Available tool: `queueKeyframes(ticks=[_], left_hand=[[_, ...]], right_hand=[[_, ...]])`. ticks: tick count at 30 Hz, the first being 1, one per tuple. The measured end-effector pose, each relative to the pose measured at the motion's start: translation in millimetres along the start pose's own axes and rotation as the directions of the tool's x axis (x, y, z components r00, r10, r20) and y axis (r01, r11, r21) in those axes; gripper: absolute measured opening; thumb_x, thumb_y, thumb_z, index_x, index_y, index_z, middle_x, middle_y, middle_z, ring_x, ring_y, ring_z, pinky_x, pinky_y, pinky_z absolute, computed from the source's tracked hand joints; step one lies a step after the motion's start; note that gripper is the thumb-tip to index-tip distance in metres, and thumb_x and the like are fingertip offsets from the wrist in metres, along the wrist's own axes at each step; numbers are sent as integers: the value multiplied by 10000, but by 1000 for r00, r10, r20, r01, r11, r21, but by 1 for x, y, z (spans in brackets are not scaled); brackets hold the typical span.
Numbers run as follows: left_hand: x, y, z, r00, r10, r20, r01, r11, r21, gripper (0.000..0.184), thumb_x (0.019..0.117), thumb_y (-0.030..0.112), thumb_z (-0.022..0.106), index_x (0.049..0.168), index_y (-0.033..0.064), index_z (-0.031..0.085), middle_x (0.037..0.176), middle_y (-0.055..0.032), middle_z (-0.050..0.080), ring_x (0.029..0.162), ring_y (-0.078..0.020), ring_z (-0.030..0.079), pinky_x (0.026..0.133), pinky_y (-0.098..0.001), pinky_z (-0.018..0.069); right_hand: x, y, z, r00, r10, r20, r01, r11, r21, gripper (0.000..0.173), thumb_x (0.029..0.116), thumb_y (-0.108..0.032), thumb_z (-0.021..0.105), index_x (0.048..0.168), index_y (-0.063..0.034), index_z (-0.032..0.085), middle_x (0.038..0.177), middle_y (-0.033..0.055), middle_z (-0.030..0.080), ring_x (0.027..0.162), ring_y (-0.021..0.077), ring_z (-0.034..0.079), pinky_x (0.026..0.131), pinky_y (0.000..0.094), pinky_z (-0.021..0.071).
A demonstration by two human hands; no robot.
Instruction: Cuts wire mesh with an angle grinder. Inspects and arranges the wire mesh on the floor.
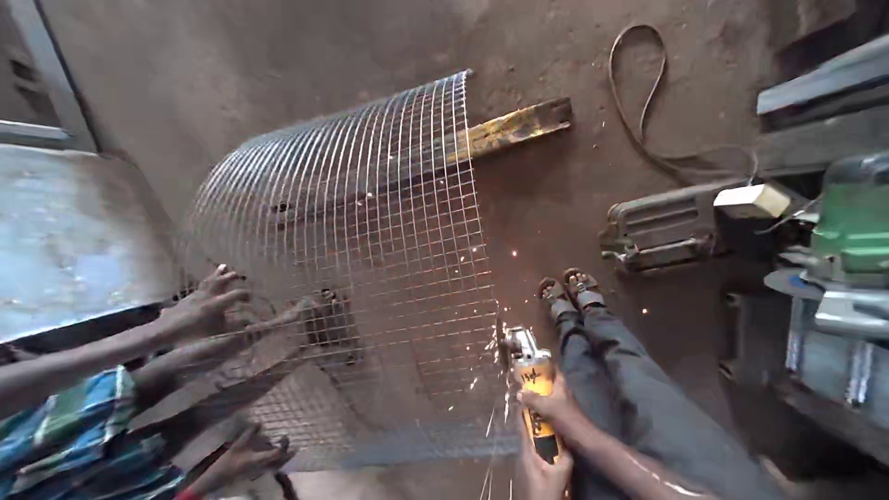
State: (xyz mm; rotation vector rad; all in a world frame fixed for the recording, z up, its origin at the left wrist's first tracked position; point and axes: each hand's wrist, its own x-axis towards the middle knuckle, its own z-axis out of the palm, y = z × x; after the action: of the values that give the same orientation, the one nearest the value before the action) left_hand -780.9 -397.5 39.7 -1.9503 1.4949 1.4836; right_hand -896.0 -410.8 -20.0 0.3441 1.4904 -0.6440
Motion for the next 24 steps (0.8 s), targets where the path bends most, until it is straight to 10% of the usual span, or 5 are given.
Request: queueKeyframes(ticks=[8,12,14,19,24], left_hand=[[-43,66,-39,999,16,44,-26,968,251,1065,774,373,809,1623,67,245,1392,-228,597,1172,-396,653,987,-611,523],[-104,48,-101,959,198,203,-171,975,-141,1064,836,379,831,1619,22,205,1501,-249,503,1338,-339,564,1138,-525,446],[-138,11,-123,949,241,204,-215,966,-144,888,827,371,842,1550,74,422,1323,-206,663,1189,-323,672,1053,-563,513],[-146,-95,-170,896,391,-209,-379,920,98,332,858,192,740,1159,54,758,967,-143,770,868,-333,734,864,-660,502],[-109,-86,-242,820,233,-523,-113,962,250,341,871,42,721,1211,34,739,1041,-245,729,998,-468,676,1040,-737,330]], right_hand=[[-68,-39,7,996,-61,-69,79,955,286,544,810,-136,833,1230,45,538,879,171,704,734,250,714,670,419,620],[-94,-77,10,995,-72,68,45,943,329,266,985,-170,639,1173,6,576,839,140,692,709,221,702,626,411,615],[-105,-98,14,984,-141,109,97,936,340,225,1018,-179,577,1170,-13,569,843,126,686,715,205,699,626,396,617],[-139,-159,15,959,-279,55,243,904,353,163,1028,-224,562,1086,-74,590,794,90,665,682,186,680,600,382,599],[-150,-212,-15,903,-426,52,392,868,305,151,1043,-231,530,1074,-100,598,813,70,682,693,168,693,611,364,610]])
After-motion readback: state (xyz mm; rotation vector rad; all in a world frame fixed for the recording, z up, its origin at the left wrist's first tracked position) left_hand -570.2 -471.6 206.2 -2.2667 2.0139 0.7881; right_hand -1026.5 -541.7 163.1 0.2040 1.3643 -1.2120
